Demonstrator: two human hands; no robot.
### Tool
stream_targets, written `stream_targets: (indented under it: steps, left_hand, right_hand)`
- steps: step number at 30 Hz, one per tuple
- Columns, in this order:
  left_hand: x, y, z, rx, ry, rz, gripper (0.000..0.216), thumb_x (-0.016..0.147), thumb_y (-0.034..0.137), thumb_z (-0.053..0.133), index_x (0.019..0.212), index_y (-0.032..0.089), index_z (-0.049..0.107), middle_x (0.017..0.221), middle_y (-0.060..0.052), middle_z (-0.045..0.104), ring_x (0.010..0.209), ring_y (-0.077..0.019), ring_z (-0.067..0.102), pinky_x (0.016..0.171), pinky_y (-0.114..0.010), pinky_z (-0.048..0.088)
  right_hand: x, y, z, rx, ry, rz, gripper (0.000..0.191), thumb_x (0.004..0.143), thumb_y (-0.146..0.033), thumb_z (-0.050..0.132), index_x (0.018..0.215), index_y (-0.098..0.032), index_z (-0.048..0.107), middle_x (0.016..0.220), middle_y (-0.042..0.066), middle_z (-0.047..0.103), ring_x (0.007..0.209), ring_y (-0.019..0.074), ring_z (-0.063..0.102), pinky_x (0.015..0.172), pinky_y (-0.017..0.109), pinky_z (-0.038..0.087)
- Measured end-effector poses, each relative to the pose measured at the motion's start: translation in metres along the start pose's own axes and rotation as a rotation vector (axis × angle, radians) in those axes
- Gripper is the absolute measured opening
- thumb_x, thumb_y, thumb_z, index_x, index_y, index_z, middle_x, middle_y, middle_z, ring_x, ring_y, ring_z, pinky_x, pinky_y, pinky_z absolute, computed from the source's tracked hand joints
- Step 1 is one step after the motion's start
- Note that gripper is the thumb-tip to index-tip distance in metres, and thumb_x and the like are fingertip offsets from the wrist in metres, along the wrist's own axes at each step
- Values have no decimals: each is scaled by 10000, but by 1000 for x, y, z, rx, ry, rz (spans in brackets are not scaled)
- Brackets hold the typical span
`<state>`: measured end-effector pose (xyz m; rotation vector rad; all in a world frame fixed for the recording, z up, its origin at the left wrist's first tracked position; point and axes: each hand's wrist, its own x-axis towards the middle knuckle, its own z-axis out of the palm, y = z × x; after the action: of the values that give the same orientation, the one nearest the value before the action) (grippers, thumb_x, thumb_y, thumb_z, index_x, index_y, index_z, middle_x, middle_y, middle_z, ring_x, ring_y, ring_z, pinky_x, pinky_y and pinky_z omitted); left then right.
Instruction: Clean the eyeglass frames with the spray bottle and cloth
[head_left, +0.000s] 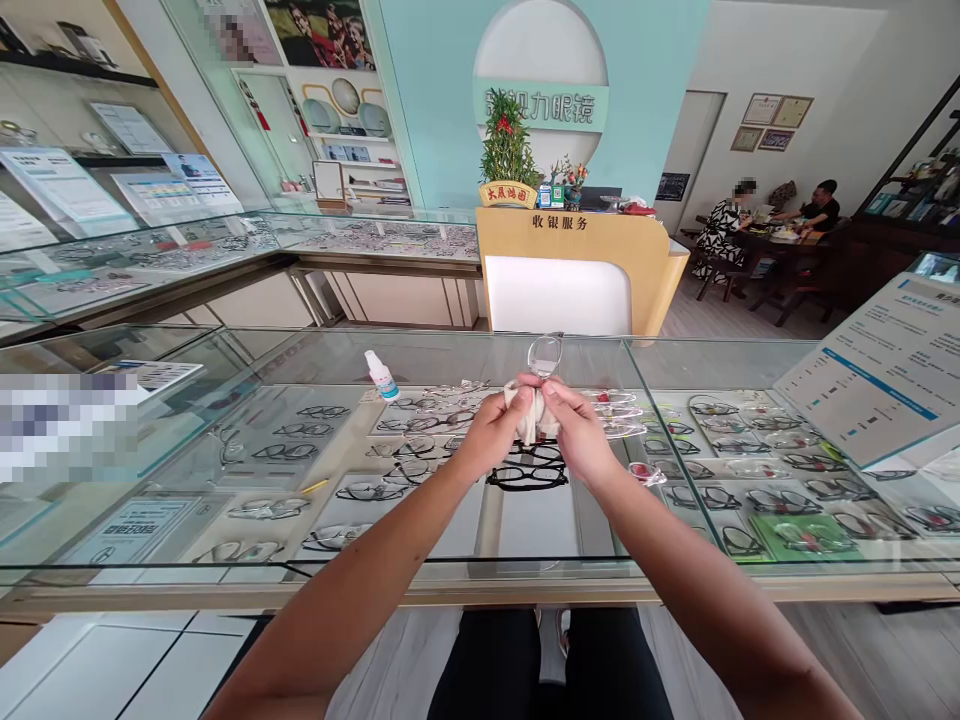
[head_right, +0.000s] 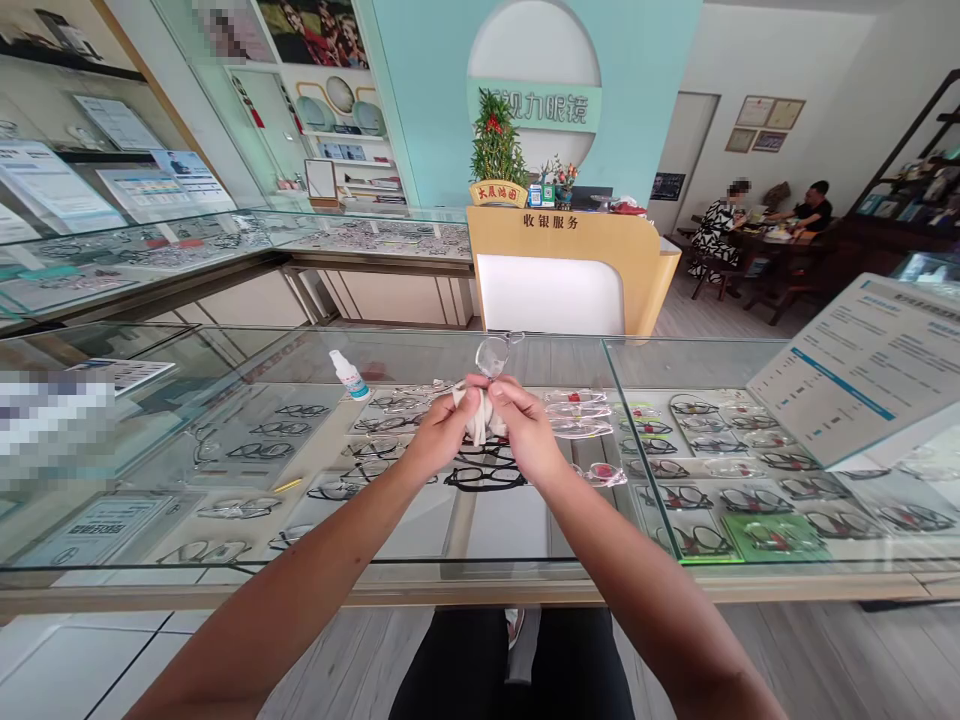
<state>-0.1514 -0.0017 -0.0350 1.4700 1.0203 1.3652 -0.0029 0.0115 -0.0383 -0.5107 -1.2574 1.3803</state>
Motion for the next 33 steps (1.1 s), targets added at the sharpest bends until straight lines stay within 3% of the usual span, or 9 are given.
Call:
stream_targets:
  steps: [3,7,9,12,16,21,25,30,33]
  left_hand:
    - [2,-1,-2,-62,101,0,782,768,975,729,738,197,653,625,9,576,597,-139,494,572,-288,419]
    - [10,21,-23,79,251,79,792,770,973,730,804,182,714,694,-17,639,671,-160,529,650,-292,450]
    - [17,50,-38,179,217,162,763,836,911,735,1041,178,784,850,-45,739,767,-186,599,721,-291,483]
    - [32,108,-56,376,129,320,626,966,690,752,1384,223,738,1008,-45,781,888,-211,640,825,-295,516]
    - [49,162,-61,464,56,386,241,981,351,705,1144,192,784,980,-36,777,814,-180,622,761,-290,527]
    - [59,157,-43,193,125,501,169,875,188,592,969,196,732,912,-27,774,781,-167,694,788,-312,573]
    - [53,149,-35,323,195,599,91,898,224,607,898,225,698,766,12,650,640,-142,537,615,-283,418]
    - [39,153,-28,589,167,674,364,1070,458,601,803,214,639,715,-3,608,671,-153,513,656,-309,384]
    - [37,151,-22,674,170,706,369,1100,376,550,786,203,638,734,-13,640,682,-149,542,665,-310,387]
  right_hand:
    - [3,-8,-6,-41,31,-148,335,981,-623,792,1100,-335,915,1307,41,793,1305,243,638,1163,404,490]
    - [12,-48,-19,2,66,-193,347,977,-638,788,1060,-321,900,1302,56,828,1229,267,706,1097,446,536]
    - [20,-80,-26,-53,-54,-177,348,1001,-625,761,1061,-310,898,1163,61,850,1137,265,737,1060,442,551]
    - [35,-130,-31,-186,-248,-184,378,1017,-616,733,1030,-273,891,1066,71,838,1050,253,743,1018,430,557]
    - [53,-165,-27,-271,-317,-208,384,1022,-581,708,939,-237,859,960,66,815,924,226,717,914,398,554]
    - [60,-165,-20,-362,-362,-207,379,1069,-474,606,894,-229,836,897,51,808,839,203,723,849,382,545]
    - [59,-164,-21,-468,-391,-224,393,1087,-434,558,878,-245,832,884,35,800,846,203,716,867,384,541]
    - [55,-171,-21,-552,-345,-255,439,1084,-377,533,778,-258,825,827,29,788,858,214,654,895,395,506]
    - [51,-174,-19,-589,-298,-290,450,1052,-294,508,711,-254,798,788,28,756,841,208,615,893,396,481]
